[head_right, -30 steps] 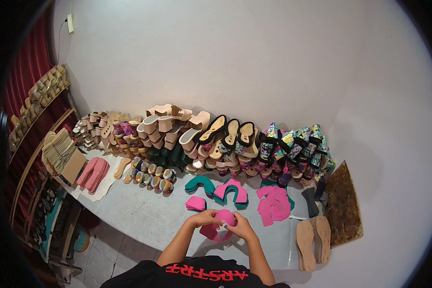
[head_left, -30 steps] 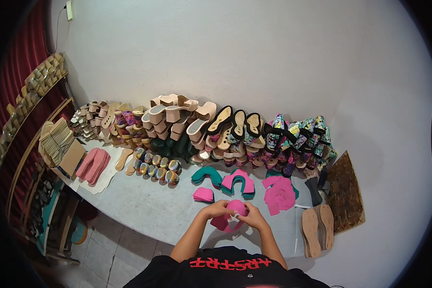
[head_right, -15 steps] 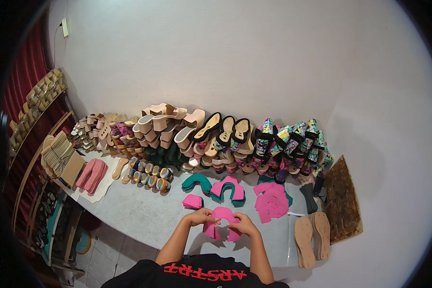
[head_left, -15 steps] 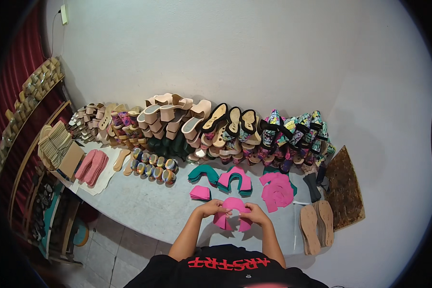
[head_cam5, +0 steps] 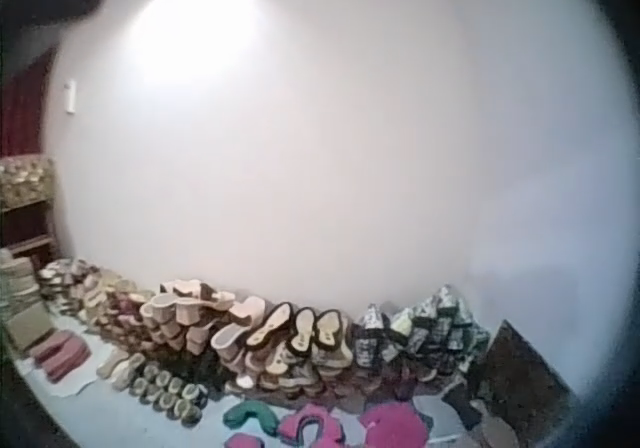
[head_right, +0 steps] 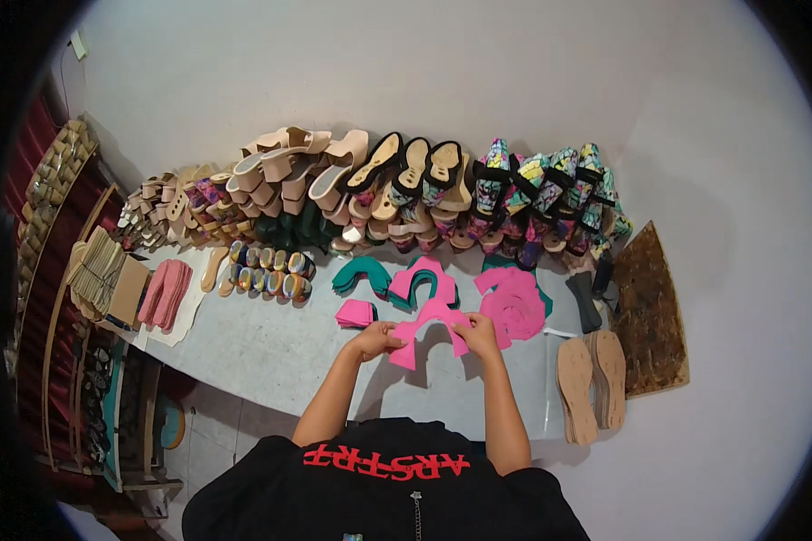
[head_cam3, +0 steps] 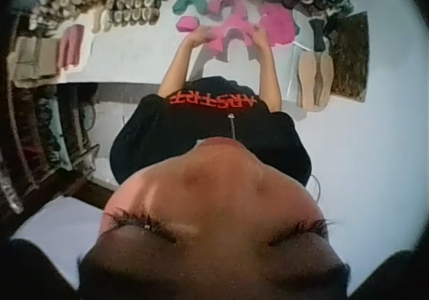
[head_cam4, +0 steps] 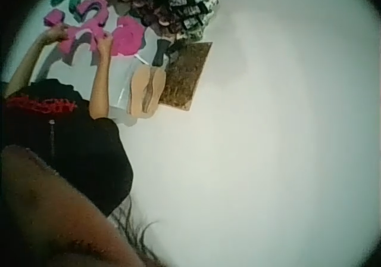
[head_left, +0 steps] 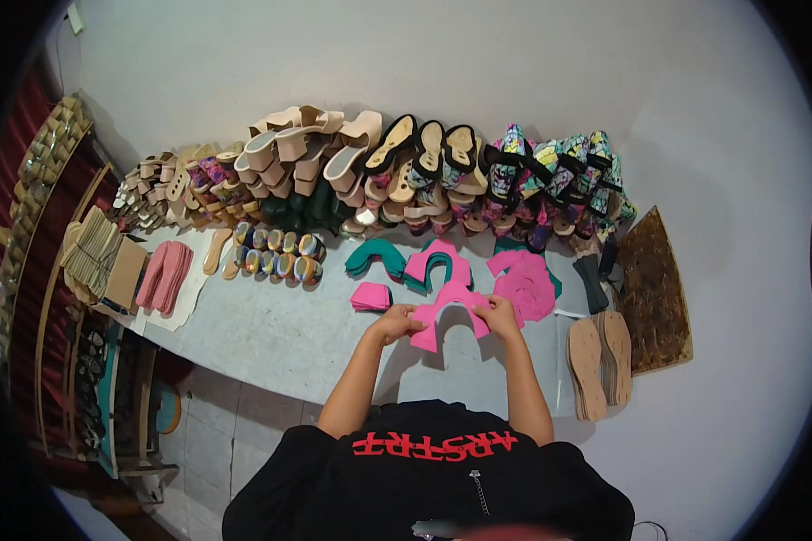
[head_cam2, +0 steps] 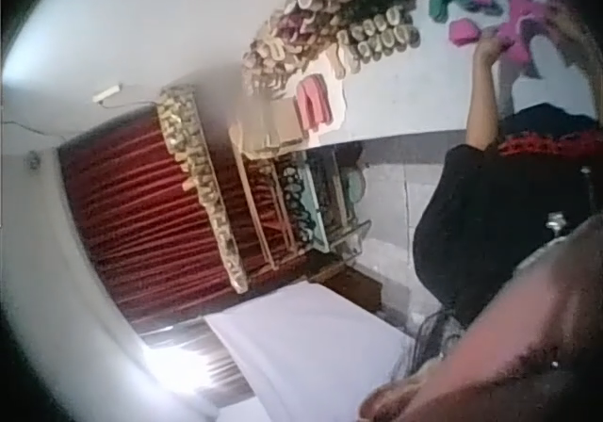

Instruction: Assembling and inspecting foam and fabric components for footwear on a production table.

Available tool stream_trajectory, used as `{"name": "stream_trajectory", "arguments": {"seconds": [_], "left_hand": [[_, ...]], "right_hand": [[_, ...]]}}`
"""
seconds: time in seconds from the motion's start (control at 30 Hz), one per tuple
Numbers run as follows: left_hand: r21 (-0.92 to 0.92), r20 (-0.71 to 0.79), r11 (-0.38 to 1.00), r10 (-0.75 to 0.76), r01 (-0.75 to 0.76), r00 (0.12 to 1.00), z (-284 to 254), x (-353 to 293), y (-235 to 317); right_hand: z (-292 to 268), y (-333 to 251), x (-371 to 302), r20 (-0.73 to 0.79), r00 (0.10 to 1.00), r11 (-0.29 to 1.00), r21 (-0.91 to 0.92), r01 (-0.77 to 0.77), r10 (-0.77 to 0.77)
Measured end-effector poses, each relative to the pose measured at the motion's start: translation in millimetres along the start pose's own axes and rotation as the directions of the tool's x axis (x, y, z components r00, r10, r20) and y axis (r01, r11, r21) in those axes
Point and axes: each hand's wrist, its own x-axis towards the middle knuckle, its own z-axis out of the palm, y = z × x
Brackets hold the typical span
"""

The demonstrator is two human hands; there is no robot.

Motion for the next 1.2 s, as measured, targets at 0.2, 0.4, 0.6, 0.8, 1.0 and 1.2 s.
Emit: {"name": "stream_trajectory", "arguments": {"seconds": [0.2, 0.4, 0.6, 0.8, 1.0, 1.2], "left_hand": [[0.137, -0.271, 0.986, 0.128, -0.093, 0.954, -4.1, 13.9, 15.4], [0.308, -0.356, 0.898, 0.414, -0.313, 0.838, -30.6, 65.3, 38.1], [0.546, -0.455, 0.819, 0.466, -0.175, 0.759, -27.6, 84.9, 54.7], [0.698, -0.49, 0.712, 0.554, -0.078, 0.673, -24.6, 91.2, 38.4], [0.905, -0.373, 0.42, 0.706, 0.067, 0.602, -11.1, 85.4, 33.4], [0.958, -0.285, 0.231, 0.732, 0.167, 0.619, 10.6, 88.8, 47.8]], "right_hand": [[2.0, 9.1, 16.8, 0.002, 1.0, 0.99, -0.141, 0.023, -0.023], [21.0, -12.6, 66.1, -0.126, 0.985, 0.963, -0.257, 0.08, -0.116], [37.9, -18.0, 92.3, -0.245, 0.954, 0.92, -0.386, 0.066, -0.171], [43.5, 8.3, 105.1, -0.254, 0.935, 0.869, -0.485, 0.098, -0.247], [43.6, 30.7, 98.5, -0.289, 0.925, 0.763, -0.647, 0.0, -0.245], [54.0, 10.6, 82.2, -0.366, 0.925, 0.692, -0.694, -0.197, -0.104]]}}
